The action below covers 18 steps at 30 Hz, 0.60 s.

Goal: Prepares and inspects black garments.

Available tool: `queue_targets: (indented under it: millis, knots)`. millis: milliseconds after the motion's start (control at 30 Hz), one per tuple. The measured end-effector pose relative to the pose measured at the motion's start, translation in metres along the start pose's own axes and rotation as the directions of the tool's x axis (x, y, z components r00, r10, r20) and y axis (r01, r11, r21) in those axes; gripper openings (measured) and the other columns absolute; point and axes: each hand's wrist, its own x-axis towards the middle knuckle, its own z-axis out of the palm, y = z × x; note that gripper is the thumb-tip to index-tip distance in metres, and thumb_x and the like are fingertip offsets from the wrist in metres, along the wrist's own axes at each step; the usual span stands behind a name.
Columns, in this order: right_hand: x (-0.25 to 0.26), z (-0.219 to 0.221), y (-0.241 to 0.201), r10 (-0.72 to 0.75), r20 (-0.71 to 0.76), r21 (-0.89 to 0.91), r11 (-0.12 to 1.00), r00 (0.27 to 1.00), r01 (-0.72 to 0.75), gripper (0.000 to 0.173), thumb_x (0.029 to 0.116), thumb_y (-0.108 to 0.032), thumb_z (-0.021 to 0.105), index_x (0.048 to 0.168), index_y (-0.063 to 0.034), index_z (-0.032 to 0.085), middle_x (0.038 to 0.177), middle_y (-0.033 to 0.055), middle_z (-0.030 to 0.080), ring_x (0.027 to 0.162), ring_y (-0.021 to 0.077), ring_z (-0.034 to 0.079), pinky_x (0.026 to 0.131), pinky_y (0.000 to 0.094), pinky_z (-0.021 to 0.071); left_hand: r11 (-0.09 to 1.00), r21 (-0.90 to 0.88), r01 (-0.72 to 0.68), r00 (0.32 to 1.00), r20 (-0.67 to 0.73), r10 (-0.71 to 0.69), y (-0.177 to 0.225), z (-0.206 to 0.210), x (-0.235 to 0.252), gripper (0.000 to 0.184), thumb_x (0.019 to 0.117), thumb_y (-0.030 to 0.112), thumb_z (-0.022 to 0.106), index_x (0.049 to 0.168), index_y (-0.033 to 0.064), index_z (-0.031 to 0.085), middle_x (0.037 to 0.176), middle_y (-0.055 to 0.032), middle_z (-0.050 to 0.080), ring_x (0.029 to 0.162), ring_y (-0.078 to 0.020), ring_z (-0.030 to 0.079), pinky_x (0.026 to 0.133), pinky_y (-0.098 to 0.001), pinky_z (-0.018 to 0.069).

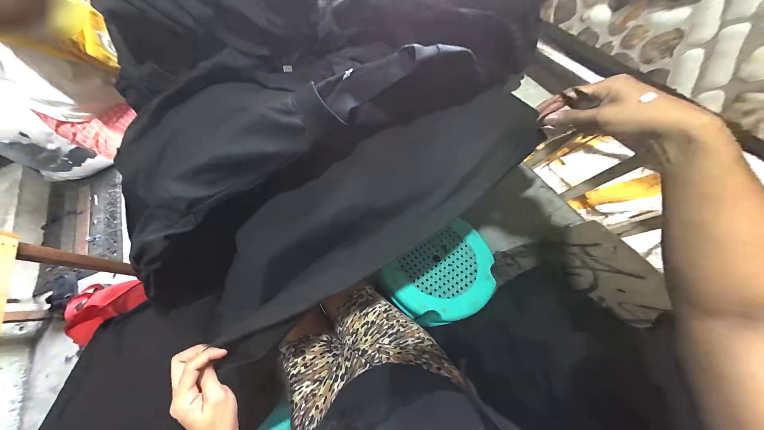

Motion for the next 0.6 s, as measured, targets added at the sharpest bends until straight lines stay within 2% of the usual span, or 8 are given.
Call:
queue_targets:
  millis: [67, 167, 267, 300, 367, 400, 467, 600]
  knots:
    - [0.002, -0.01, -0.005, 0.052, -0.025, 0.106, 0.993, 0.998, -0.049, 0.017, 0.1044, -0.006, 0.054, 0.115, 0.001, 0.065, 0.089, 0.0008, 0.064, 0.06, -0.0052, 0.046, 0.056, 0.0148, 0.0413, 0.999, 0.044, -0.022, 0.999, 0.03, 0.021, 0.001, -0.004, 0.003, 0.029, 0.0936, -0.007, 0.04, 0.088, -0.0059, 0.069, 0.098, -0.0009, 0.06, 0.103, 0.0048, 0.054, 0.093, -0.0087, 0.0427]
    - [0.01, -0.016, -0.02, 0.126, -0.086, 0.276, 0.956, 0.988, -0.098, 0.019, 0.1074, -0.012, 0.048, 0.108, -0.0031, 0.065, 0.06, -0.0084, 0.046, 0.043, -0.005, 0.036, 0.042, 0.0127, 0.0334, 0.996, 0.083, 0.023, 0.994, 0.102, -0.031, 0.005, -0.007, 0.005, 0.03, 0.0881, 0.005, 0.054, 0.112, -0.0123, 0.062, 0.116, -0.0095, 0.053, 0.111, 0.0018, 0.048, 0.088, -0.0072, 0.0397]
    - [0.022, 0.0, -0.049, 0.215, -0.216, 0.206, 0.964, 0.953, -0.171, 0.02, 0.1083, -0.025, 0.051, 0.11, -0.0061, 0.059, 0.071, -0.0064, 0.044, 0.051, -0.0035, 0.037, 0.049, 0.0153, 0.0357, 0.995, 0.048, 0.09, 0.983, 0.158, -0.097, 0.001, -0.004, 0.009, 0.05, 0.0781, 0.005, 0.056, 0.124, -0.0139, 0.058, 0.123, -0.0139, 0.052, 0.118, -0.0032, 0.049, 0.095, -0.01, 0.0411]
    - [0.027, 0.01, -0.055, 0.217, -0.241, 0.144, 0.972, 0.946, -0.186, 0.027, 0.1086, -0.026, 0.05, 0.117, -0.0024, 0.059, 0.082, -0.0002, 0.048, 0.059, 0.0013, 0.039, 0.057, 0.0209, 0.0377, 0.991, 0.032, 0.128, 0.973, 0.19, -0.131, -0.003, -0.003, 0.01, 0.054, 0.0768, 0.005, 0.055, 0.127, -0.0148, 0.056, 0.126, -0.0164, 0.052, 0.12, -0.0053, 0.049, 0.098, -0.012, 0.0409]
    - [0.04, 0.03, -0.05, 0.157, -0.217, 0.071, 0.987, 0.963, -0.144, 0.035, 0.1087, -0.02, 0.05, 0.124, 0.0107, 0.058, 0.11, 0.0269, 0.06, 0.088, 0.027, 0.055, 0.083, 0.0477, 0.0456, 0.979, -0.007, 0.206, 0.945, 0.26, -0.197, -0.014, -0.002, 0.01, 0.057, 0.0763, 0.006, 0.057, 0.13, -0.0148, 0.054, 0.131, -0.019, 0.053, 0.124, -0.0067, 0.051, 0.102, -0.0151, 0.0414]
    - [0.045, 0.037, -0.043, 0.129, -0.2, 0.055, 0.991, 0.971, -0.121, 0.036, 0.1085, -0.018, 0.05, 0.123, 0.0135, 0.059, 0.117, 0.0344, 0.06, 0.101, 0.0374, 0.059, 0.093, 0.0569, 0.0444, 0.973, -0.031, 0.23, 0.934, 0.286, -0.212, -0.018, -0.001, 0.008, 0.058, 0.0769, 0.008, 0.059, 0.13, -0.014, 0.055, 0.132, -0.0184, 0.054, 0.124, -0.0061, 0.051, 0.102, -0.0154, 0.042]
    - [0.051, 0.045, -0.036, 0.121, -0.184, 0.058, 0.992, 0.976, -0.112, 0.035, 0.1091, -0.019, 0.049, 0.121, 0.0129, 0.058, 0.117, 0.0331, 0.059, 0.103, 0.0351, 0.057, 0.094, 0.0555, 0.0424, 0.963, -0.08, 0.256, 0.925, 0.31, -0.22, -0.022, -0.002, 0.004, 0.058, 0.0795, 0.012, 0.061, 0.131, -0.0125, 0.055, 0.132, -0.0151, 0.053, 0.125, -0.0046, 0.051, 0.102, -0.0155, 0.0434]
    - [0.042, 0.043, -0.039, 0.163, -0.177, 0.115, 0.983, 0.971, -0.145, 0.037, 0.1092, -0.028, 0.049, 0.12, 0.0062, 0.059, 0.107, 0.018, 0.058, 0.087, 0.0153, 0.052, 0.084, 0.0385, 0.0463, 0.948, -0.175, 0.267, 0.919, 0.342, -0.196, -0.025, -0.008, -0.001, 0.065, 0.0842, 0.025, 0.068, 0.136, -0.0099, 0.051, 0.135, -0.0084, 0.054, 0.125, -0.002, 0.052, 0.102, -0.0166, 0.0454]
